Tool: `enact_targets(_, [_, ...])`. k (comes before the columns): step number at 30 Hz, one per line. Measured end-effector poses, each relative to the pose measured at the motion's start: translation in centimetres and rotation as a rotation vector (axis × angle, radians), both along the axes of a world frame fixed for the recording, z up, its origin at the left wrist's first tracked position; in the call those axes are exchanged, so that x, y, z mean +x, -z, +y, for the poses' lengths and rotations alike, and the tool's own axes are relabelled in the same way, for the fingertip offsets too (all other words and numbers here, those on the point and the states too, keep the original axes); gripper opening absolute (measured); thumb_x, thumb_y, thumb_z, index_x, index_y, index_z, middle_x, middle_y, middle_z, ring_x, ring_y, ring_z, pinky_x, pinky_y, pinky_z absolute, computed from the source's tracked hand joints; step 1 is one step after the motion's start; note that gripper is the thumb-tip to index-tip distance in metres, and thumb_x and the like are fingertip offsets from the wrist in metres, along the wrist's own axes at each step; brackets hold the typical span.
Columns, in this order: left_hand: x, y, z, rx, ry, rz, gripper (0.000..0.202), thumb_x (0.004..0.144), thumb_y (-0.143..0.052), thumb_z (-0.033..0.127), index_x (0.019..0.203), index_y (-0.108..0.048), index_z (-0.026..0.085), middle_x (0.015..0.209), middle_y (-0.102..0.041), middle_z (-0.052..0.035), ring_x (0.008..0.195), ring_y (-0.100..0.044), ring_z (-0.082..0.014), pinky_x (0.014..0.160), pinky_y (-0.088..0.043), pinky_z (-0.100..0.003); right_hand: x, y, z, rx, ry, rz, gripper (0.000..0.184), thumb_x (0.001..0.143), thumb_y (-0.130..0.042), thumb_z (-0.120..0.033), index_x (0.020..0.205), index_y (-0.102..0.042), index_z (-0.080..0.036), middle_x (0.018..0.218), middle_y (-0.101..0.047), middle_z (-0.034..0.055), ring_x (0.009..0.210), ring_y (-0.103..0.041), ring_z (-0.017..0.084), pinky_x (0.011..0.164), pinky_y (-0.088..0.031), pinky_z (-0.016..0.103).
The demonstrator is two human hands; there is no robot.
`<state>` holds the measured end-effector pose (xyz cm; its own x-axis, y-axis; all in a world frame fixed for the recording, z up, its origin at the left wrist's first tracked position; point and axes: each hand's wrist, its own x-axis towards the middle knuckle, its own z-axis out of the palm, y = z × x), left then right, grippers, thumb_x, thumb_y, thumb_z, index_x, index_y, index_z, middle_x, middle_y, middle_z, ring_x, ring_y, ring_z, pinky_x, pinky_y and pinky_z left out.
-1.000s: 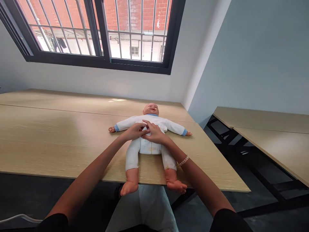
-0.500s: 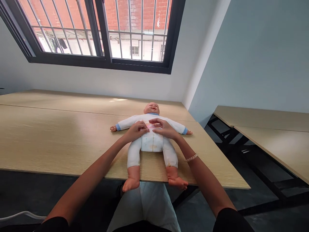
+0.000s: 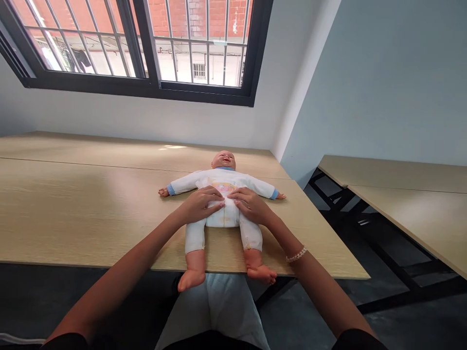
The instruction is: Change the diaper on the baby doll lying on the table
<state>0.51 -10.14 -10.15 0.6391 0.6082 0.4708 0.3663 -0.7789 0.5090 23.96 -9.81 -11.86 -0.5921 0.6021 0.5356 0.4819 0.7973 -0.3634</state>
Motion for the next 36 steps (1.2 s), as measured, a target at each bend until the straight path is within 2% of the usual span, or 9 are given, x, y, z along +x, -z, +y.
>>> enact_targets(5, [-0.3, 0.6, 0.3, 0.108, -0.02, 0.114, 0.03, 0.095, -0.054, 0.038, 0.108, -0.073, 0.02, 0.112, -0.07, -0.0104, 0.108, -0.062, -0.0263, 0.1, -0.043, -0.038, -0.6, 0.5, -0.2, 0.006, 0.005, -0.004, 0.031, 0.096, -0.042, -0.02, 0.113, -0.067, -0.015, 0.117, -0.065, 0.0127, 0.115, -0.056, 0.025, 0.102, -0.044, 0.046])
enact_targets(9, [-0.6, 1.0, 0.3, 0.178, -0.056, 0.171, 0.041, 0.098, -0.045, 0.042, 0.125, -0.064, 0.017, 0.13, -0.064, -0.0111, 0.124, -0.056, -0.0255, 0.111, -0.037, -0.042, -0.5, 0.7, -0.1, 0.02, 0.02, -0.036, 0.039, 0.099, -0.036, -0.025, 0.131, -0.056, -0.016, 0.135, -0.057, 0.0124, 0.128, -0.048, 0.026, 0.11, -0.038, 0.051])
enact_targets(12, [-0.7, 1.0, 0.1, 0.195, -0.055, 0.235, 0.046, 0.101, -0.035, 0.043, 0.13, -0.06, 0.016, 0.134, -0.061, -0.0093, 0.132, -0.048, -0.0249, 0.113, -0.035, -0.044, -0.5, 0.7, 0.0, -0.003, 0.005, -0.069, 0.04, 0.1, -0.034, -0.027, 0.132, -0.057, -0.018, 0.135, -0.057, 0.0106, 0.129, -0.048, 0.026, 0.111, -0.037, 0.051])
enact_targets(19, [-1.3, 0.7, -0.1, 0.108, -0.061, 0.306, 0.051, 0.104, -0.025, 0.045, 0.144, -0.047, 0.021, 0.151, -0.044, -0.0034, 0.147, -0.025, -0.0241, 0.12, -0.022, -0.047, -0.4, -0.1, -0.8, -0.073, 0.061, 0.115, 0.044, 0.101, -0.037, -0.037, 0.138, -0.052, -0.018, 0.128, -0.062, 0.0101, 0.124, -0.053, 0.027, 0.108, -0.04, 0.049])
enact_targets(24, [-1.6, 1.0, 0.2, -0.037, 0.003, 0.31, 0.053, 0.104, -0.023, 0.047, 0.148, -0.04, 0.024, 0.156, -0.034, -0.0028, 0.15, -0.018, -0.0227, 0.122, -0.011, -0.048, -0.6, -0.4, -1.0, -0.24, 0.096, 0.211, 0.041, 0.098, -0.044, -0.042, 0.131, -0.055, -0.022, 0.122, -0.066, 0.0089, 0.116, -0.059, 0.027, 0.104, -0.042, 0.047])
enact_targets(28, [-1.6, 0.8, 0.3, -0.159, 0.002, 0.003, 0.051, 0.098, -0.039, 0.051, 0.139, -0.052, 0.023, 0.149, -0.047, -0.007, 0.143, -0.036, -0.025, 0.12, -0.023, -0.043, -0.1, 0.0, 0.3, -0.407, 0.297, 0.636, 0.03, 0.095, -0.049, -0.041, 0.117, -0.057, -0.022, 0.103, -0.072, 0.0063, 0.106, -0.064, 0.024, 0.102, -0.045, 0.044])
enact_targets(32, [-2.1, 0.9, 1.2, -0.383, -0.298, -0.566, 0.033, 0.086, -0.059, 0.048, 0.096, -0.07, 0.019, 0.111, -0.071, -0.0093, 0.112, -0.062, -0.0266, 0.099, -0.048, -0.037, 0.3, 0.9, 1.6, -0.712, 0.539, 1.035, 0.01, 0.09, -0.058, -0.032, 0.09, -0.059, -0.021, 0.097, -0.07, 0.0053, 0.101, -0.065, 0.021, 0.097, -0.051, 0.036])
enact_targets(34, [-2.6, 1.3, 1.9, -0.576, -0.468, -0.857, 0.024, 0.081, -0.065, 0.041, 0.079, -0.067, 0.018, 0.091, -0.071, -0.0061, 0.093, -0.066, -0.0223, 0.083, -0.053, -0.031, 0.2, 1.4, 1.8, -0.889, 0.519, 1.152, 0.011, 0.091, -0.058, -0.029, 0.085, -0.061, -0.021, 0.095, -0.07, 0.0051, 0.098, -0.066, 0.019, 0.094, -0.053, 0.032])
enact_targets(36, [-2.9, 1.8, 2.6, -0.77, -0.542, -1.019, 0.018, 0.078, -0.066, 0.034, 0.074, -0.064, 0.016, 0.079, -0.068, -0.0044, 0.077, -0.066, -0.018, 0.071, -0.053, -0.027, 0.1, 1.7, 2.0, -1.008, 0.437, 1.241, 0.014, 0.093, -0.056, -0.028, 0.085, -0.064, -0.019, 0.094, -0.071, 0.0052, 0.095, -0.066, 0.016, 0.092, -0.054, 0.026])
